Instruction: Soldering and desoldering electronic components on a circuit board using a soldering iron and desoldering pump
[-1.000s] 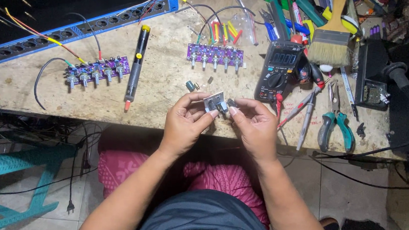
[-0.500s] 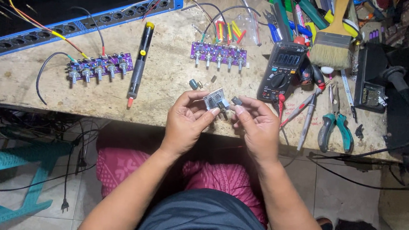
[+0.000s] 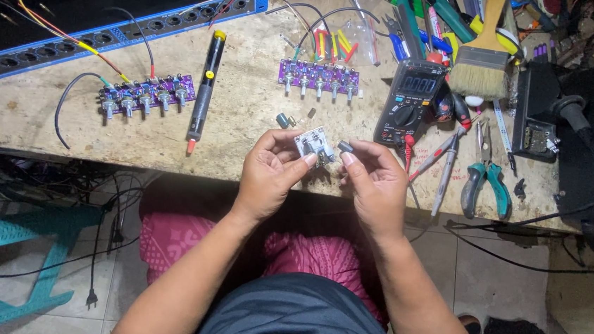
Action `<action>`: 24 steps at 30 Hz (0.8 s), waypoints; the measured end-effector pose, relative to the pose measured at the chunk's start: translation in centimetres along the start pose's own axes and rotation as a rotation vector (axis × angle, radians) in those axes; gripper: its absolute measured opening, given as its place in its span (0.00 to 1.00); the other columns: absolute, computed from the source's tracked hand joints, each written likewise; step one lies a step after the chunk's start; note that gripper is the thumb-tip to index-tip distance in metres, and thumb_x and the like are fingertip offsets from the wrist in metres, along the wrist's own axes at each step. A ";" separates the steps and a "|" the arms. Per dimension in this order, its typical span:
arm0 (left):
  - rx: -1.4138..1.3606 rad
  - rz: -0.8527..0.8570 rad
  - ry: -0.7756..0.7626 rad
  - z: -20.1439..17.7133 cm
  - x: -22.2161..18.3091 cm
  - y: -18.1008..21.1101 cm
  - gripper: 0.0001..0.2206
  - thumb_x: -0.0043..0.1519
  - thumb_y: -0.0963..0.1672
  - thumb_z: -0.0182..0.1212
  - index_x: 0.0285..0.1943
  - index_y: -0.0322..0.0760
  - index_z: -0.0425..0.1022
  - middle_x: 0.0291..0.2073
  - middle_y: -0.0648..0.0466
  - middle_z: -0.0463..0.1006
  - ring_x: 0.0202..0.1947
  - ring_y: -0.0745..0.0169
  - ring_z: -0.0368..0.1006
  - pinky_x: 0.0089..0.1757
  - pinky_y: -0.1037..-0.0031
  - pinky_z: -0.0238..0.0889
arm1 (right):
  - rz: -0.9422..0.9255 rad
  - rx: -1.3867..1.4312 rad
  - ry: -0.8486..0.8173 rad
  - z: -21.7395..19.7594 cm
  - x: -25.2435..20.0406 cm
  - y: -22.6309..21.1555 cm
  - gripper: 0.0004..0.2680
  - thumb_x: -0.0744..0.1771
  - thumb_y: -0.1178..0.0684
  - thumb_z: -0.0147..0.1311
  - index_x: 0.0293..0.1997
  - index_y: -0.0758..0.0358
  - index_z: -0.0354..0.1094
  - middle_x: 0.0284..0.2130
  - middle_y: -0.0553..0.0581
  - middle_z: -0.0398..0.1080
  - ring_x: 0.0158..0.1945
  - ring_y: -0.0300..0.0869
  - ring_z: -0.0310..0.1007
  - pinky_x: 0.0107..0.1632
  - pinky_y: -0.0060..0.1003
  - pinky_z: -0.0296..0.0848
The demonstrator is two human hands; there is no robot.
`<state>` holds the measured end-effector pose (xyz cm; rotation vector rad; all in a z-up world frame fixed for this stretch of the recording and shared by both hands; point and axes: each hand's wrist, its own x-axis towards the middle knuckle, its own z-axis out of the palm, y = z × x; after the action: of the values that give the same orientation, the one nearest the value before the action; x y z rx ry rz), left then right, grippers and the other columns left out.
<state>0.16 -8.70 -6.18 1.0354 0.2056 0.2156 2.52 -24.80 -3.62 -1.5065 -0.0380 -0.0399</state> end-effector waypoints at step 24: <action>-0.005 0.047 -0.071 -0.5 -0.5 -0.5 0.19 0.52 0.35 0.75 0.50 0.28 0.74 0.45 0.43 0.82 0.45 0.56 0.81 0.44 0.73 0.81 | -0.585 -0.431 -0.032 0.7 -0.1 0.0 0.07 0.64 0.60 0.70 0.44 0.64 0.81 0.34 0.61 0.75 0.30 0.41 0.75 0.31 0.30 0.75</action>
<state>-0.43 -8.68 -6.81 1.0421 0.1166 0.2220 2.41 -24.12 -3.57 -1.8804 -0.5231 -0.5207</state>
